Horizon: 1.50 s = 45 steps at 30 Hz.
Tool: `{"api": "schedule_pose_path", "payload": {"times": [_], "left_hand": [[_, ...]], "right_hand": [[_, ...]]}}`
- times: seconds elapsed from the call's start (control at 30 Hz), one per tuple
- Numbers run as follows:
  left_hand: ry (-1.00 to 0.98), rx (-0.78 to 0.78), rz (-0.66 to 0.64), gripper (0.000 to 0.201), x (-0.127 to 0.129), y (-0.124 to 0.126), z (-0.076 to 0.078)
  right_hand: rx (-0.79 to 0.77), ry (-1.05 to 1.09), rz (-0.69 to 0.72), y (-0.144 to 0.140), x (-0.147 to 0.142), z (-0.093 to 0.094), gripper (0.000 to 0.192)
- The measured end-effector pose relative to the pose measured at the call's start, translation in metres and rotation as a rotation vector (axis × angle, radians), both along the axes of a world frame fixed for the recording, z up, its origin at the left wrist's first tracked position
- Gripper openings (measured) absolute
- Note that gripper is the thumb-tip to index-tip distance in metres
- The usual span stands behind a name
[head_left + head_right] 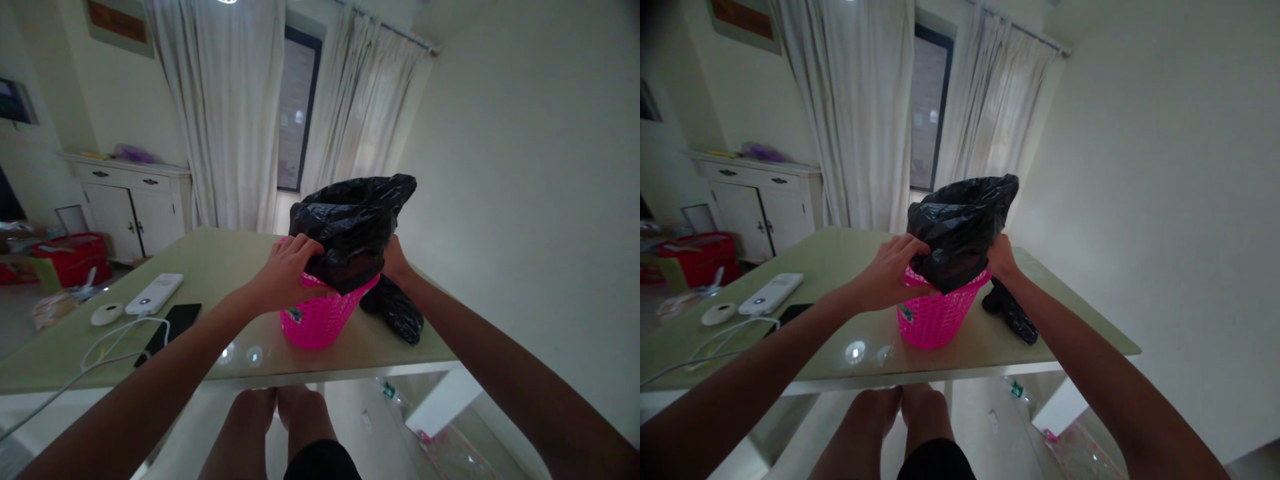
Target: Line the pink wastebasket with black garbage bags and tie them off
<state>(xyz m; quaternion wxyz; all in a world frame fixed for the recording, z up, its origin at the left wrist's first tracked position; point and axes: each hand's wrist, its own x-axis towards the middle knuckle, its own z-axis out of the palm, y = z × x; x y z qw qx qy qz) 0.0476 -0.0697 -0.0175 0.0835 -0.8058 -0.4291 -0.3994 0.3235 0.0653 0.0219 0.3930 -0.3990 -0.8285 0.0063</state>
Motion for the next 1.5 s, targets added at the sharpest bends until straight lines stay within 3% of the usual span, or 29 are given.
{"api": "schedule_pose_path", "payload": {"times": [0.07, 0.17, 0.2, 0.33, 0.4, 0.5, 0.6, 0.7, 0.9, 1.0, 1.1, 1.2, 1.33, 1.5], "left_hand": [[0.045, 0.031, 0.004, 0.054, 0.009, 0.002, 0.002], [0.049, 0.086, 0.022, 0.017, 0.013, 0.003, 0.009], [0.023, 0.114, 0.044, 0.014, 0.012, 0.003, 0.011], [-0.203, 0.184, 0.188, 0.024, 0.001, 0.005, 0.021], [-0.345, 0.137, 0.223, 0.023, -0.007, 0.011, 0.024], [-0.502, 0.051, 0.171, 0.021, -0.019, 0.025, 0.025], [-0.472, 0.196, 0.107, 0.012, -0.031, 0.035, 0.021], [-0.323, 0.382, 0.129, 0.018, -0.039, 0.034, 0.012], [-0.107, 0.484, 0.229, 0.016, -0.045, 0.010, -0.008], [-0.046, 0.520, 0.160, 0.018, -0.045, -0.002, -0.017], [0.025, 0.415, 0.038, 0.016, -0.048, -0.009, -0.026], [0.076, 0.395, -0.021, 0.011, -0.054, -0.012, -0.038], [0.168, 0.489, -0.054, 0.010, -0.062, -0.009, -0.056], [0.215, 0.522, -0.093, 0.005, -0.060, -0.013, -0.065]], "right_hand": [[0.025, -0.058, -0.032, -0.003, -0.004, 0.000, 0.025], [0.015, -0.163, -0.127, -0.006, -0.011, 0.001, 0.028], [0.009, -0.172, -0.170, -0.007, -0.013, 0.002, 0.027], [-0.036, -0.052, -0.273, -0.011, -0.022, 0.004, 0.027], [-0.044, 0.027, -0.215, -0.012, -0.026, 0.005, 0.028], [0.001, 0.107, -0.115, -0.011, -0.028, 0.003, 0.038], [0.124, 0.095, -0.146, -0.008, -0.020, 0.000, 0.044], [0.266, 0.083, -0.185, -0.002, -0.003, -0.006, 0.047], [0.459, -0.056, -0.120, 0.000, 0.046, -0.032, 0.034], [0.666, -0.230, -0.042, 0.000, 0.066, -0.049, 0.018], [0.799, -0.378, 0.037, 0.002, 0.077, -0.069, 0.013], [0.758, -0.373, 0.044, 0.007, 0.080, -0.093, 0.023], [0.624, -0.264, -0.036, 0.016, 0.080, -0.120, 0.039], [0.449, -0.328, -0.076, 0.013, 0.077, -0.139, 0.039]]}}
